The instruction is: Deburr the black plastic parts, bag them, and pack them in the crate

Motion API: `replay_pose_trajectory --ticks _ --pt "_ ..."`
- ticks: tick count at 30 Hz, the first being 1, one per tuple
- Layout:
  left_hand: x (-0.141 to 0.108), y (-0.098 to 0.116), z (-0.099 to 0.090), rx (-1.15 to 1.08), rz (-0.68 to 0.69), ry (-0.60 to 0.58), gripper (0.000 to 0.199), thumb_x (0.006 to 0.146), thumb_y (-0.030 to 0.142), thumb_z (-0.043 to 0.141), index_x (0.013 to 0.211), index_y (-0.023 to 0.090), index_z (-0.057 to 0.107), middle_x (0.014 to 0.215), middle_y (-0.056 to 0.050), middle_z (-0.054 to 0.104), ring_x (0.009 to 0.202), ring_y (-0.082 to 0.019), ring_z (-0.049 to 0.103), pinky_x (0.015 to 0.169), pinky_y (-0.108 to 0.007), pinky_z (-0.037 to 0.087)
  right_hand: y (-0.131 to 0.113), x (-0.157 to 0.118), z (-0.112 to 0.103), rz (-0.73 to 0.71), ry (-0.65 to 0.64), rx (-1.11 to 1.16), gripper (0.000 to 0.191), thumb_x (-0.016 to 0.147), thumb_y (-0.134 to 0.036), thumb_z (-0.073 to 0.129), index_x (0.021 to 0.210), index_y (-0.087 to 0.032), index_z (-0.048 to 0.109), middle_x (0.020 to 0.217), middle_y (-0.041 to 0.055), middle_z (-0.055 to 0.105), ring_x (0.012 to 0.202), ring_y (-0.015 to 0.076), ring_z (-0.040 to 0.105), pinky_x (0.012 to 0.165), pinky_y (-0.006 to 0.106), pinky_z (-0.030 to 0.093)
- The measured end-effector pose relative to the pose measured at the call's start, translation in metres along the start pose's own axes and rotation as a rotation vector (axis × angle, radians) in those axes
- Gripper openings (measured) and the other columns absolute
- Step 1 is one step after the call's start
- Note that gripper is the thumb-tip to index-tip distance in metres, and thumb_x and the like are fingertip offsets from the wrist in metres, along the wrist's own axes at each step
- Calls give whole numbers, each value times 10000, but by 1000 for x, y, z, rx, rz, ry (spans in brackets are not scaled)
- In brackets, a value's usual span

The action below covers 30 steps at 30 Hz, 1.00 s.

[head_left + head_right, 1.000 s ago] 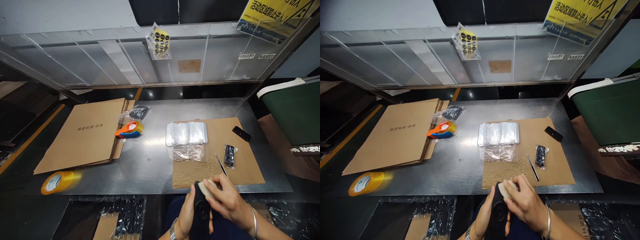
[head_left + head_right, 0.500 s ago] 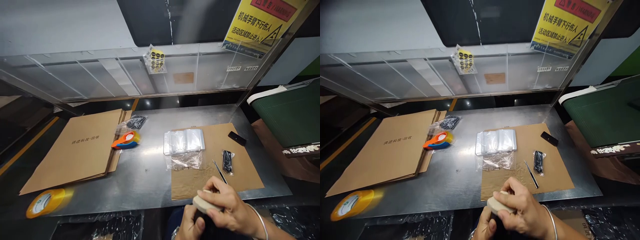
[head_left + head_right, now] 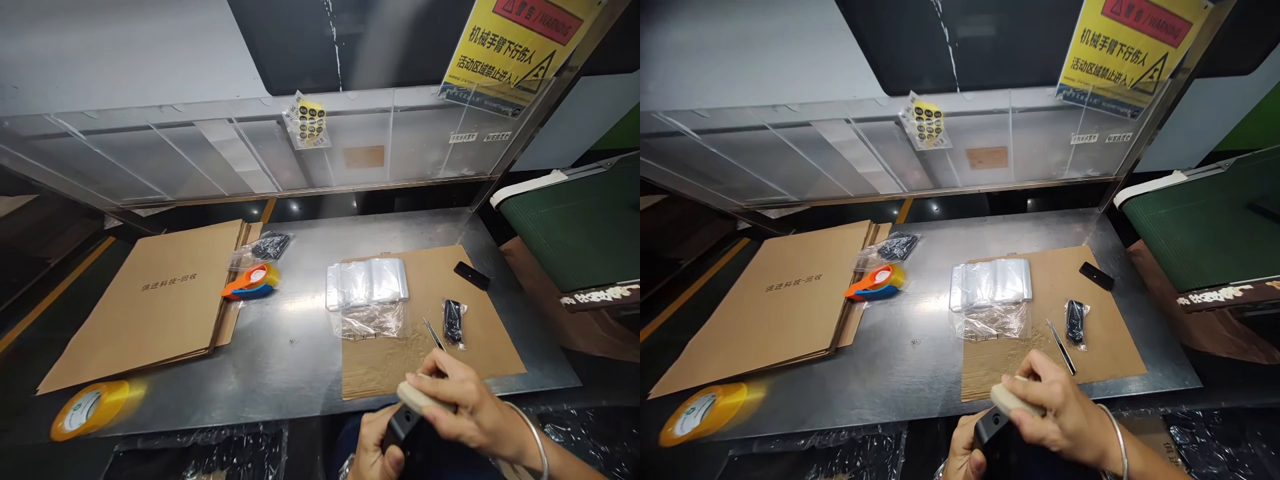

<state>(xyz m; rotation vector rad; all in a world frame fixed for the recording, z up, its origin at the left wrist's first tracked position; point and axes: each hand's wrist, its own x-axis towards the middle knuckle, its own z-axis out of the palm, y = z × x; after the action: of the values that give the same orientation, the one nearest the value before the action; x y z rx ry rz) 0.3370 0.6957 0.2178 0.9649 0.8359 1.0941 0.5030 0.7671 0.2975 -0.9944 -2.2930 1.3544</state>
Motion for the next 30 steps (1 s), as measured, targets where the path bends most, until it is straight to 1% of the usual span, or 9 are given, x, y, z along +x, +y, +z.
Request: replay_pose_trajectory --ticks 4,6,11,14,17,20,24,27,30 --pt "8 -1 2 -597 -221 215 626 728 662 392 1037 152 584 616 -54 589 498 -171 541 496 -264 386 23 4 1 119 172 37 288 880 -282 456 1144 -221 554 916 64 487 830 172 501 691 299 458" --pt "14 1 2 -806 -359 303 604 756 645 366 1014 141 577 636 -48 595 520 -159 558 524 -259 409 26 8 9 90 263 41 309 884 -281 457 1179 -219 522 958 70 483 871 179 498 729 309 461" --pt "28 9 -4 -1139 -552 303 582 759 619 408 900 88 596 669 -69 602 615 -153 563 635 -266 430 19 17 40 -76 297 -116 371 881 -219 454 1250 -184 446 998 99 442 899 198 479 757 333 464" --pt "37 13 -10 -1171 -484 469 469 754 579 463 887 145 582 682 -32 593 628 -142 557 659 -266 434 17 16 56 -125 278 -220 414 876 -174 428 1289 -161 390 935 102 433 828 196 474 675 322 472" --pt "44 13 -15 -1101 -401 573 416 752 560 482 823 157 556 625 1 545 546 -107 510 567 -223 417 12 13 66 -208 205 -269 414 849 -145 434 1263 -137 410 891 99 433 784 193 464 634 312 477" --pt "46 10 -16 -1072 -378 559 408 752 554 483 805 155 543 588 14 509 503 -95 475 496 -203 387 7 15 72 -314 172 -311 388 826 -124 427 1212 -92 451 877 112 443 762 193 456 612 308 482" --pt "41 9 -13 -1132 -460 575 398 729 547 520 784 153 538 625 2 535 556 -111 509 539 -217 415 9 16 68 -258 165 -342 369 847 -158 421 1210 -100 453 889 119 459 806 208 465 654 329 483" --pt "38 8 -14 -1117 -414 574 398 742 555 497 810 165 538 620 11 525 539 -106 493 516 -215 395 12 14 62 -191 113 -358 380 851 -154 425 1228 -114 437 898 114 459 810 200 475 663 311 478" --pt "38 5 -16 -1111 -448 547 418 733 562 503 819 155 539 608 11 514 521 -101 475 498 -210 375 10 14 63 -274 68 -362 359 831 -134 440 1185 -84 472 882 121 460 770 197 464 631 308 473"
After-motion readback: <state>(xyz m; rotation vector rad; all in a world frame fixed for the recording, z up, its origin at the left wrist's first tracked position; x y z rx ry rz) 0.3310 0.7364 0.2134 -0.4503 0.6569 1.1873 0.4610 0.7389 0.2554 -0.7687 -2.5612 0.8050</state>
